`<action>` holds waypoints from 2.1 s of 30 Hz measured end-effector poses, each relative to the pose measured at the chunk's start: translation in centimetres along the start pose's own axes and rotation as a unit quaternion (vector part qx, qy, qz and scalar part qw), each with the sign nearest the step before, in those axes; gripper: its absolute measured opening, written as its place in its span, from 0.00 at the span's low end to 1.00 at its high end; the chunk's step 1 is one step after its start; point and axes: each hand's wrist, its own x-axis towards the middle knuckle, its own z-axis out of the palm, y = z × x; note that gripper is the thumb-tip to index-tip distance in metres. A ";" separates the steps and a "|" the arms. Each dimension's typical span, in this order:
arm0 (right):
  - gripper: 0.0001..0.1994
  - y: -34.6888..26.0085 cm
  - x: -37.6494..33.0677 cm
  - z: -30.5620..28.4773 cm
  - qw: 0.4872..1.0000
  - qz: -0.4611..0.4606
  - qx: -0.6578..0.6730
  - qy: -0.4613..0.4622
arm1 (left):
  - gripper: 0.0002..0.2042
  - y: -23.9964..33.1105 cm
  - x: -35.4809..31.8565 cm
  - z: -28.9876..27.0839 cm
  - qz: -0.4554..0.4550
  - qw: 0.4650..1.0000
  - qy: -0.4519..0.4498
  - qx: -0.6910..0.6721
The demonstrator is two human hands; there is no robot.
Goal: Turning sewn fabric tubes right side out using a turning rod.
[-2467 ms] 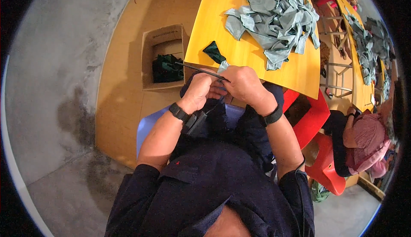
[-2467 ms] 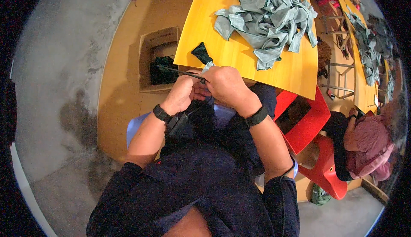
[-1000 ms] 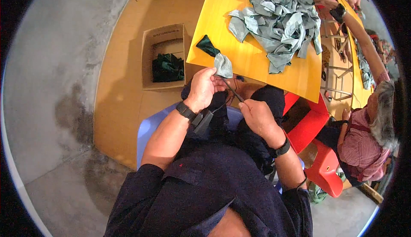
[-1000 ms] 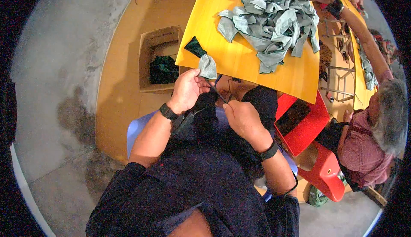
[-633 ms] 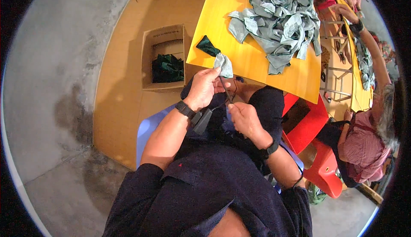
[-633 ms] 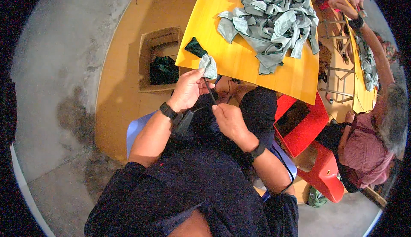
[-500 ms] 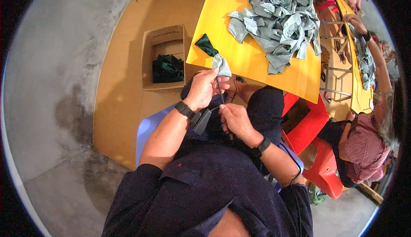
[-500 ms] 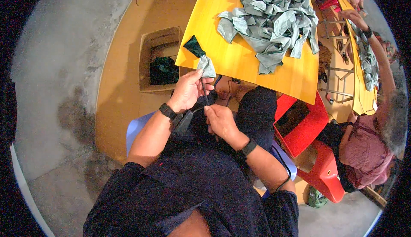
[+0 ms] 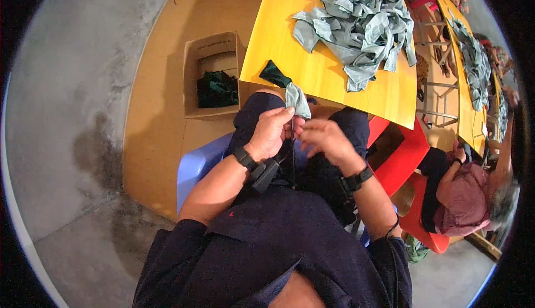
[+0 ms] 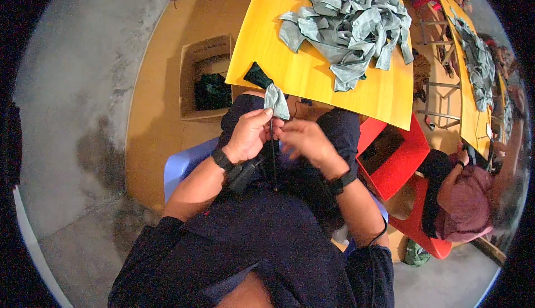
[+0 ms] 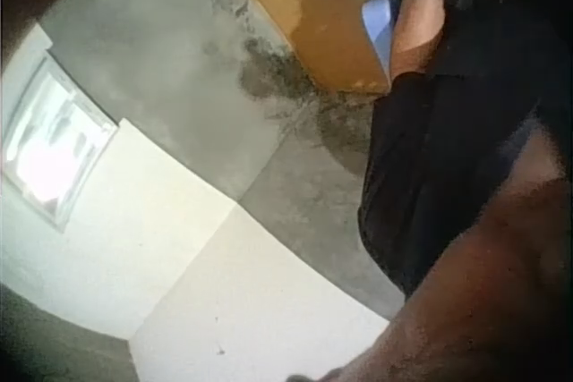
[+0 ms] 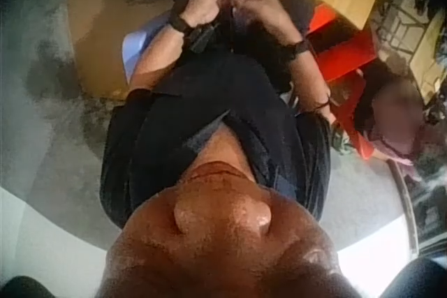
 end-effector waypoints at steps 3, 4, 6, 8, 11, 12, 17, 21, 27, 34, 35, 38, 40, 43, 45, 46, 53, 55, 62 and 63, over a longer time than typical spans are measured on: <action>0.18 -1.8 1.5 -2.4 0.989 -0.013 0.138 0.052 | 0.11 -0.6 0.2 0.9 -0.005 1.000 -0.007 -0.007; 0.18 -2.7 1.7 -2.0 0.989 -0.015 0.137 0.057 | 0.11 -0.9 0.3 0.8 -0.006 1.000 -0.012 -0.007; 0.21 -4.8 1.9 -0.8 0.994 0.001 0.100 -0.045 | 0.11 -1.1 0.4 0.2 0.019 1.000 -0.010 0.002; 0.18 -4.0 2.7 -0.7 0.990 0.001 0.134 -0.052 | 0.11 -0.9 0.1 0.8 0.011 1.000 -0.015 0.009; 0.10 -3.6 3.5 0.0 0.994 0.000 0.105 0.024 | 0.11 -0.7 -0.2 0.6 0.019 0.999 -0.029 0.024; 0.09 -3.3 3.5 0.2 0.996 -0.012 0.082 0.030 | 0.11 -0.5 -0.7 0.9 0.010 0.999 -0.015 0.026; 0.08 -3.5 3.1 0.7 0.997 -0.029 0.064 0.014 | 0.11 -0.7 -1.1 0.0 0.005 0.998 -0.001 0.064; 0.08 -4.0 2.8 0.1 0.999 -0.012 0.032 0.008 | 0.12 0.0 -1.1 0.2 0.012 0.994 -0.024 0.101; 0.07 -4.4 2.7 0.3 0.999 -0.040 -0.004 0.025 | 0.11 2.6 -1.0 0.4 0.040 0.998 -0.051 0.005; 0.08 -5.1 2.1 0.9 0.993 -0.041 -0.107 0.043 | 0.12 3.3 -0.2 0.6 0.086 0.978 0.011 0.189; 0.08 -5.2 2.0 0.8 0.992 -0.039 -0.116 0.038 | 0.12 3.2 -0.1 0.4 0.084 0.978 0.011 0.189; 0.09 -4.8 1.8 -0.5 0.997 -0.039 -0.072 0.014 | 0.11 2.9 -0.5 1.0 0.104 0.978 -0.003 0.179; 0.10 -4.5 1.7 -1.0 1.000 -0.024 -0.011 0.004 | 0.10 2.5 -0.7 1.5 0.074 0.990 -0.010 0.116; 0.13 -4.3 1.7 -1.0 0.999 -0.035 0.022 0.024 | 0.11 2.1 -1.2 1.9 0.056 0.993 -0.022 0.097; 0.12 -3.9 2.0 -1.2 0.999 -0.034 0.040 0.012 | 0.10 1.9 -1.4 2.0 0.048 0.993 -0.030 0.101; 0.11 -3.8 2.1 -1.2 0.998 -0.036 0.055 0.000 | 0.10 1.7 -1.4 2.0 0.044 0.993 -0.039 0.105; 0.07 -3.5 1.5 -0.1 0.988 -0.056 0.141 0.035 | 0.11 0.1 -1.3 1.7 0.061 0.992 -0.027 0.105; 0.06 -3.2 1.6 -0.2 0.991 -0.064 0.105 0.045 | 0.11 0.0 -1.6 2.2 0.059 0.994 -0.007 0.088; 0.06 -2.2 2.0 -1.2 0.996 -0.027 0.074 0.030 | 0.09 -0.8 -1.9 1.2 0.022 0.989 -0.011 0.142; 0.07 -2.5 1.8 -1.1 0.997 -0.031 0.062 0.027 | 0.09 -0.4 -2.0 1.3 0.019 0.991 -0.016 0.131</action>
